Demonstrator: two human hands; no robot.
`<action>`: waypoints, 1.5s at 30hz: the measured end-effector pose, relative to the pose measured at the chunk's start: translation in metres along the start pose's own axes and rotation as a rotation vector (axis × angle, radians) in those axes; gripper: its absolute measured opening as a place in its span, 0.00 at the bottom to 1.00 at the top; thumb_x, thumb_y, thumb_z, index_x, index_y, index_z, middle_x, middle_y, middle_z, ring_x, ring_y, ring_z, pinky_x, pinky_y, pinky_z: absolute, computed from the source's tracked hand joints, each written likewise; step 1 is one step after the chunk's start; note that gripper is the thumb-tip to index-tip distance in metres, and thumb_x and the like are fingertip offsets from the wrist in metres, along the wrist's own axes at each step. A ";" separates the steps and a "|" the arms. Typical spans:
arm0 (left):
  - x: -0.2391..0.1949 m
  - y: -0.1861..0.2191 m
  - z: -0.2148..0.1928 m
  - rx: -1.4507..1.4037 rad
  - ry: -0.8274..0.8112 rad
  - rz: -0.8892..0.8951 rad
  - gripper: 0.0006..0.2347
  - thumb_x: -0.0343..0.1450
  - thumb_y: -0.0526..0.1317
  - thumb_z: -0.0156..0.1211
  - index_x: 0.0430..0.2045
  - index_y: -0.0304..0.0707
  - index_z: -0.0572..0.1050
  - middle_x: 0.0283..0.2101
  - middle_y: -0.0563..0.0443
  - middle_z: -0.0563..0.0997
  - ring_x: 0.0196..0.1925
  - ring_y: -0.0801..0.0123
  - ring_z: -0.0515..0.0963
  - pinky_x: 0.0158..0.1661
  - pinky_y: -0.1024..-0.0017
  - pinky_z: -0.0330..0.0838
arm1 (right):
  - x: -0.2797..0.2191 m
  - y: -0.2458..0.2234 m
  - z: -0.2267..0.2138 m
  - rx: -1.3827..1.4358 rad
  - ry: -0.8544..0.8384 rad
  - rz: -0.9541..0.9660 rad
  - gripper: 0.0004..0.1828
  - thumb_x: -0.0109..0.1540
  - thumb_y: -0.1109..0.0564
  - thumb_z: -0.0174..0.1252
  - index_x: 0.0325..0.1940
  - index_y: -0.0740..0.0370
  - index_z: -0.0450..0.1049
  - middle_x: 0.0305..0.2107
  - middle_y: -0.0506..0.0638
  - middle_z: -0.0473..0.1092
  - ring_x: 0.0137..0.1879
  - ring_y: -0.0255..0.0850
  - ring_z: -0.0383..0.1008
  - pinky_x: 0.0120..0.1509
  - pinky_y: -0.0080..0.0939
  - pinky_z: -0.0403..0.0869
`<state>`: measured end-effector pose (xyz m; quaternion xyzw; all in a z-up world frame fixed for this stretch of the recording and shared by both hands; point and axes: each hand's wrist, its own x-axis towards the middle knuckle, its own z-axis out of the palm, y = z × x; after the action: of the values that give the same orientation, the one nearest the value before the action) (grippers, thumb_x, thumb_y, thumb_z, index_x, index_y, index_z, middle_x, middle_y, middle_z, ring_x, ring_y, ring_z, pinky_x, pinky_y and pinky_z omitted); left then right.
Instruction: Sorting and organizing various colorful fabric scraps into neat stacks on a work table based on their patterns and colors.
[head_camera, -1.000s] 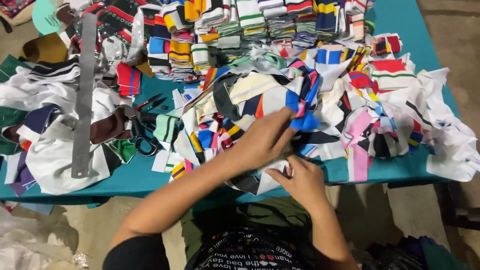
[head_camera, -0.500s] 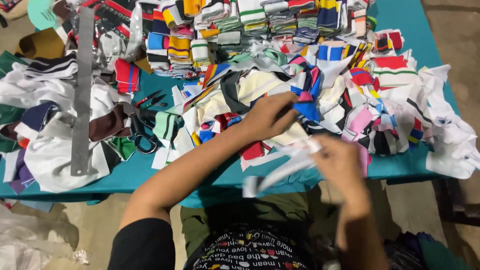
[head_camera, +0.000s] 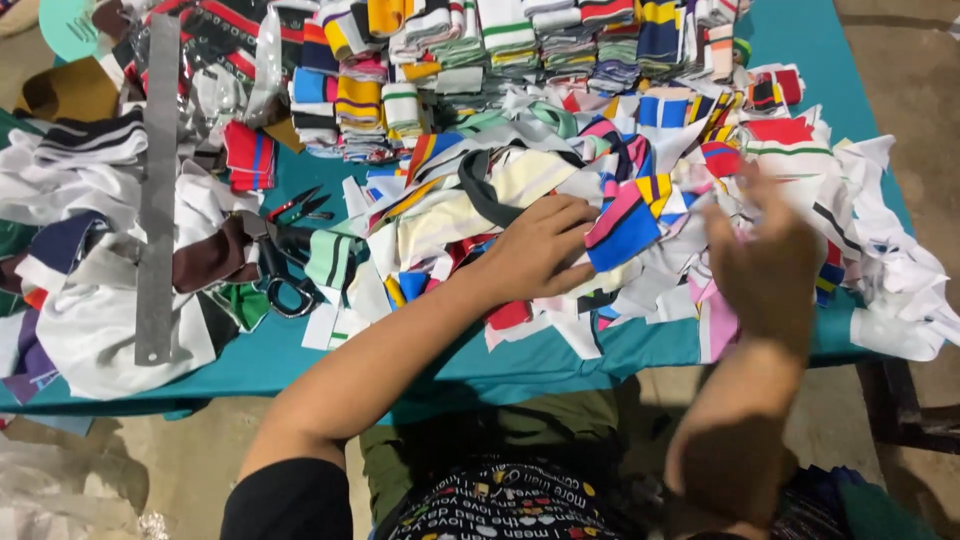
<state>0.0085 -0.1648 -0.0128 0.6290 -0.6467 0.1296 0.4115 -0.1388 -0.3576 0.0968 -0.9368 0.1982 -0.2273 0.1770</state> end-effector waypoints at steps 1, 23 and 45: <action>0.000 -0.001 0.001 0.002 -0.002 0.005 0.15 0.74 0.44 0.61 0.45 0.29 0.74 0.52 0.35 0.75 0.54 0.44 0.74 0.54 0.53 0.70 | -0.006 0.000 0.011 0.002 0.006 0.001 0.26 0.67 0.59 0.62 0.67 0.77 0.72 0.54 0.73 0.74 0.58 0.65 0.74 0.58 0.64 0.71; -0.004 -0.007 0.016 -0.048 0.129 -0.010 0.10 0.71 0.40 0.60 0.38 0.30 0.75 0.47 0.37 0.78 0.52 0.40 0.77 0.53 0.49 0.70 | -0.093 0.048 0.058 0.356 0.435 -0.068 0.27 0.75 0.56 0.40 0.27 0.63 0.77 0.60 0.59 0.74 0.66 0.55 0.69 0.72 0.52 0.62; 0.017 0.014 -0.039 -0.213 0.251 -0.153 0.10 0.71 0.43 0.63 0.36 0.35 0.80 0.37 0.43 0.81 0.40 0.48 0.79 0.46 0.57 0.74 | -0.102 0.083 0.084 0.091 0.537 -0.148 0.16 0.54 0.70 0.61 0.13 0.65 0.68 0.42 0.56 0.82 0.51 0.56 0.82 0.56 0.45 0.79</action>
<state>0.0118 -0.1475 0.0279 0.6081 -0.5507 0.1060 0.5619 -0.2047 -0.3626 -0.0449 -0.8462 0.1588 -0.4882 0.1431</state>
